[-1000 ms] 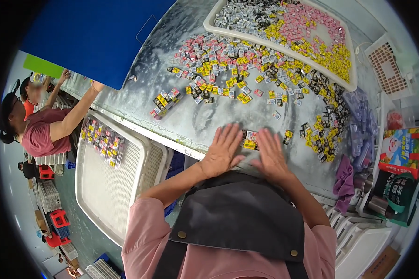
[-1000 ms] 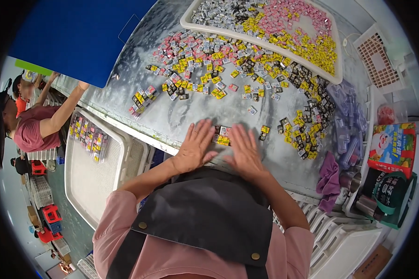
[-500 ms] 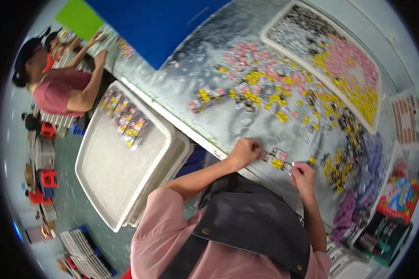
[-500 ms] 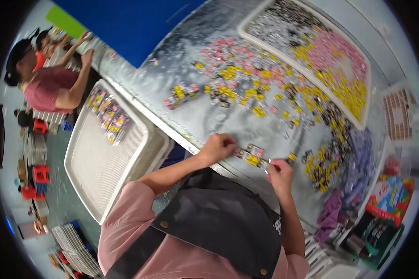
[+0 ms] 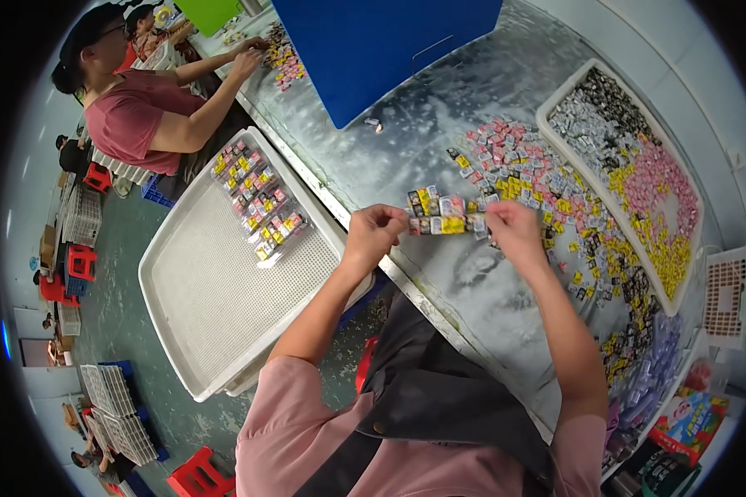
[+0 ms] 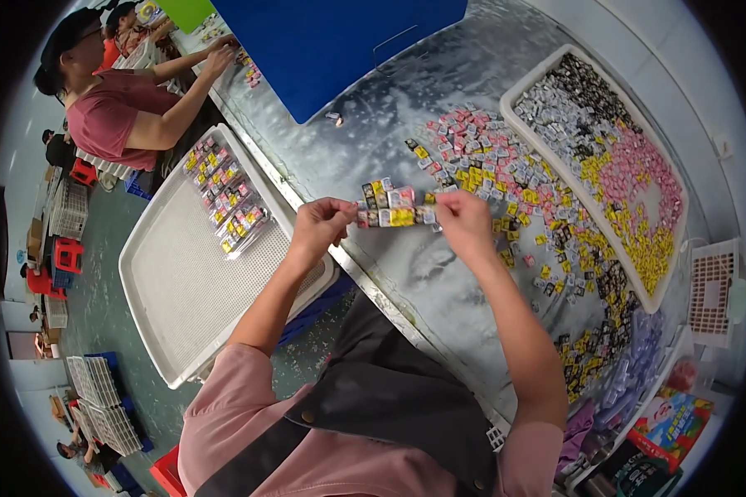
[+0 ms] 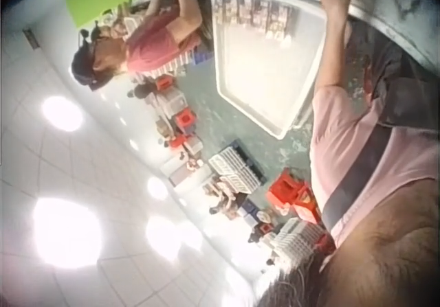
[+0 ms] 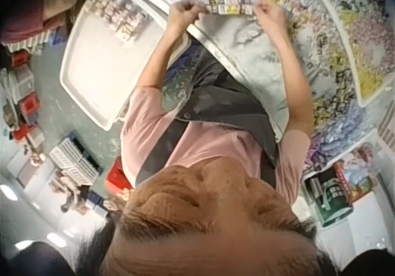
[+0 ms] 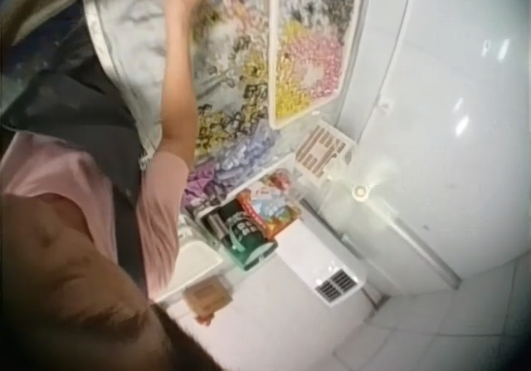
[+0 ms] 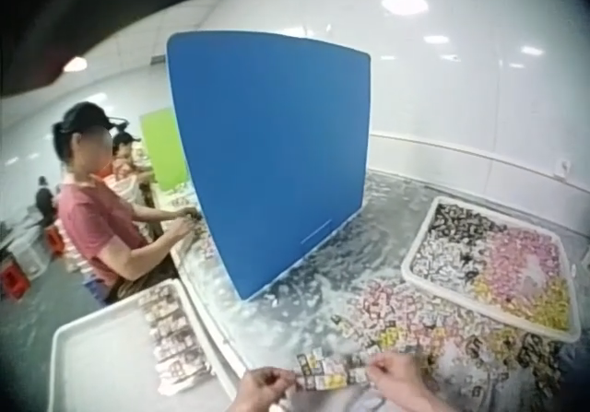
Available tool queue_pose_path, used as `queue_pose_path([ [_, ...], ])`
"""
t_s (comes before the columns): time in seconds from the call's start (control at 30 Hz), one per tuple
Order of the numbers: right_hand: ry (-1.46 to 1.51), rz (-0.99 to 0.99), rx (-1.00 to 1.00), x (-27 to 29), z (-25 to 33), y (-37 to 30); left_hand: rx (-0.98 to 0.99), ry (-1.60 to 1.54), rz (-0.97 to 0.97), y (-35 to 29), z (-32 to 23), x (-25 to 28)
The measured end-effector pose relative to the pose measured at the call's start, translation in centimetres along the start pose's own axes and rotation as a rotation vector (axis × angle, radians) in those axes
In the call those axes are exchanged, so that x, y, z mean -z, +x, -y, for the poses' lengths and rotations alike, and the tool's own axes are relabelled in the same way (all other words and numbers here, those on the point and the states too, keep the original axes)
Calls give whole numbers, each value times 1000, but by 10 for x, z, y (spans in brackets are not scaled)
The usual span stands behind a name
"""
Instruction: Sorting small colorful components into stacks and placing them into a white organizing tray.
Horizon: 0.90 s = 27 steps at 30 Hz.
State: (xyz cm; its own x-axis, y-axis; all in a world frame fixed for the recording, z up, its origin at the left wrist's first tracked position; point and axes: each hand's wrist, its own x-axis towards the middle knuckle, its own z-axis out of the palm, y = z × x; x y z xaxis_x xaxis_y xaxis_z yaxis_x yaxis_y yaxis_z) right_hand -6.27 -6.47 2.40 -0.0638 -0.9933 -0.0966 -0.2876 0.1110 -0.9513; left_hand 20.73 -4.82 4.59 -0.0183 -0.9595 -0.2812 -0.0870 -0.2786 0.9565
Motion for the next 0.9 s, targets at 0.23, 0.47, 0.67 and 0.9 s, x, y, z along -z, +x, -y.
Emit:
queue_pose_path([
  [0.23, -147, 36, 47, -44, -5, 56, 72, -28, -113, 23, 28, 17],
  [0.47, -356, 87, -46, -37, -18, 62, -51, 283, -112, 29, 52, 19],
  [0.67, -424, 266, -61, -44, -21, 68, 185, 34, -31, 26, 35, 18],
  [0.9, -311, 371, -316, -34, -15, 63, 63, 104, 31, 31, 52, 2],
])
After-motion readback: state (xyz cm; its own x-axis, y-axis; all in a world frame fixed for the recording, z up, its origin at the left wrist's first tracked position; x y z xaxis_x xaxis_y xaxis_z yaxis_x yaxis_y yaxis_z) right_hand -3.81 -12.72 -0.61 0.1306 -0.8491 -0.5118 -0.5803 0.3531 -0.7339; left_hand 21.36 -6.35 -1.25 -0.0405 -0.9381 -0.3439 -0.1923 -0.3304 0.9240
